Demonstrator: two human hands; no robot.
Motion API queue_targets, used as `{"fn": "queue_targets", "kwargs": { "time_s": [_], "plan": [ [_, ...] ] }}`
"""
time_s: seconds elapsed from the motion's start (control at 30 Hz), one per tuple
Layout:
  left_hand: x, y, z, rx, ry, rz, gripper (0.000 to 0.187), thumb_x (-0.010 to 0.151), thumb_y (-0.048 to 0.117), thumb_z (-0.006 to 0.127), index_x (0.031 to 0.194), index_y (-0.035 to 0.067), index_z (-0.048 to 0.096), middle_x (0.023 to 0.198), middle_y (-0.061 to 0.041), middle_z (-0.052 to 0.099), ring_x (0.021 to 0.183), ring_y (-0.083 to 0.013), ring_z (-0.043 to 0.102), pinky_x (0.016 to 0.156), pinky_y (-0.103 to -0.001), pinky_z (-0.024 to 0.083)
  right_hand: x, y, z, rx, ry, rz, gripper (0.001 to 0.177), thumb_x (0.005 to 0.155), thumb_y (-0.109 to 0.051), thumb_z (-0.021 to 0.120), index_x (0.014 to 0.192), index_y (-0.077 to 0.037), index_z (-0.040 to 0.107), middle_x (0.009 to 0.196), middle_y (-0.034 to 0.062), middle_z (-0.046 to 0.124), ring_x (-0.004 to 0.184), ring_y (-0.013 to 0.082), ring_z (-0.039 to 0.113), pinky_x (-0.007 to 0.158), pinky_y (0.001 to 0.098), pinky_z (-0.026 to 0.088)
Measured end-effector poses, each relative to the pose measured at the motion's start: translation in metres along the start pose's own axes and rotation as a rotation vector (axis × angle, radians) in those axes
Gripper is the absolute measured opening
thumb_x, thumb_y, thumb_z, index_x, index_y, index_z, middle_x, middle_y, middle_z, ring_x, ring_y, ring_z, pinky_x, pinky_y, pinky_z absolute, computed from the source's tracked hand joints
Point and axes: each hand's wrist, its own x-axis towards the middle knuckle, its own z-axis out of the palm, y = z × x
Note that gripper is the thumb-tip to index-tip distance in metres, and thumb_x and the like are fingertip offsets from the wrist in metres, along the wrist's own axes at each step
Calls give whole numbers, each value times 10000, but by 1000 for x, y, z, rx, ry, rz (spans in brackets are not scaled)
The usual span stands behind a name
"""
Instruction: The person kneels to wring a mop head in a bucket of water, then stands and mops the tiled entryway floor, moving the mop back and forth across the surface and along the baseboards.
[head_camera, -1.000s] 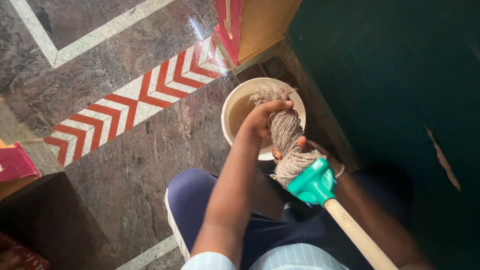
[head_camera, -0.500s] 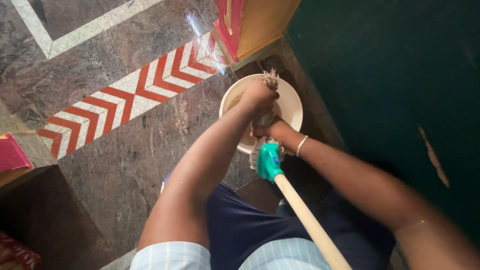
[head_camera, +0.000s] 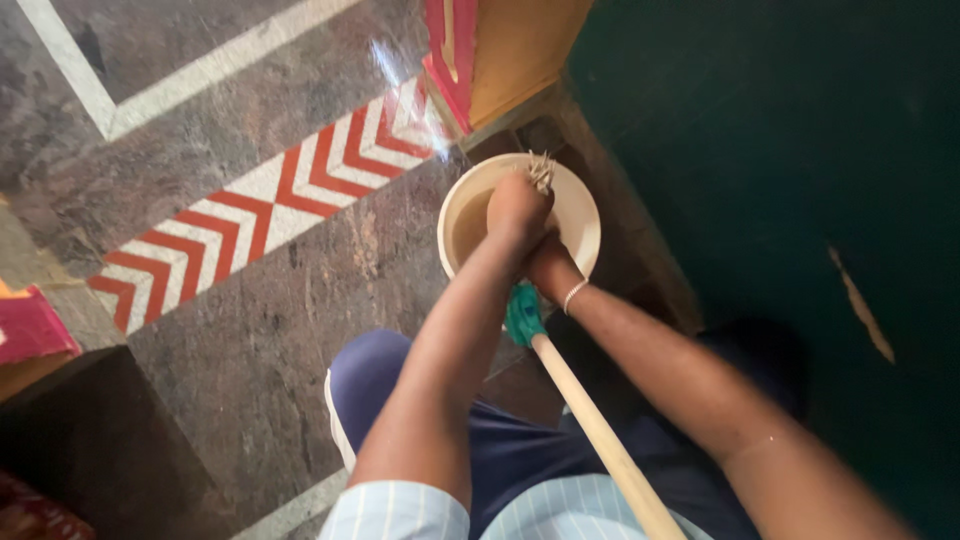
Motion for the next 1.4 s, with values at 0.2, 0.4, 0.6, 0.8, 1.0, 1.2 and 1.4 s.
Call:
{"fn": "queue_targets", "kwargs": {
  "time_s": [0.2,0.4,0.6,0.8,1.0,1.2,1.4],
  "plan": [
    [-18,-13,8,-187,237,-10,730,782,159,698,1467,116,448,1068,-266,707,992,-448,681,869,-518,534,-16,-1,-33,540,-142,215,435,949,-398,613,1200,-55,710,1183,221,735,1149,383,688,980,456,537],
    [-22,-16,7,-21,239,1,508,883,181,616,1379,101,543,1077,-250,704,988,-444,684,867,-539,520,-42,-18,-80,534,-348,510,940,836,-564,712,1385,130,395,1026,314,722,1019,441,700,873,493,559],
    [-13,-18,4,84,111,-131,490,1069,430,457,1034,27,734,1066,-241,713,1018,-442,687,905,-541,517,-55,-24,-84,520,-273,525,921,765,-515,771,1342,102,403,1018,294,720,981,445,718,845,496,578],
    [-3,-9,-7,-104,36,-177,611,1008,567,467,1102,21,724,1045,-256,735,1005,-431,714,897,-527,553,-55,-12,-70,630,-281,603,1092,699,-426,875,1472,51,269,1054,301,695,980,426,698,854,483,564],
    [-12,-32,-47,-1456,-560,-419,679,928,664,594,1186,40,666,1057,-195,752,900,-339,745,833,-484,600,-66,4,-107,1453,36,363,776,652,-66,850,1342,45,514,1165,124,702,1010,172,698,865,327,576],
    [-50,-29,-19,-2063,-831,-151,831,976,704,506,1389,-17,542,1279,-230,664,1057,-372,703,965,-520,581,-85,10,-148,2256,-297,199,567,894,-105,650,1452,-42,572,1235,56,682,925,149,624,830,336,514],
    [-85,6,11,-2271,-975,152,1117,825,846,591,1571,38,393,1612,-249,390,1451,-465,445,1198,-627,365,-91,7,-108,2617,-121,196,409,1055,-266,540,1327,35,588,1217,135,675,1106,218,671,1008,370,528]
  ]
}}
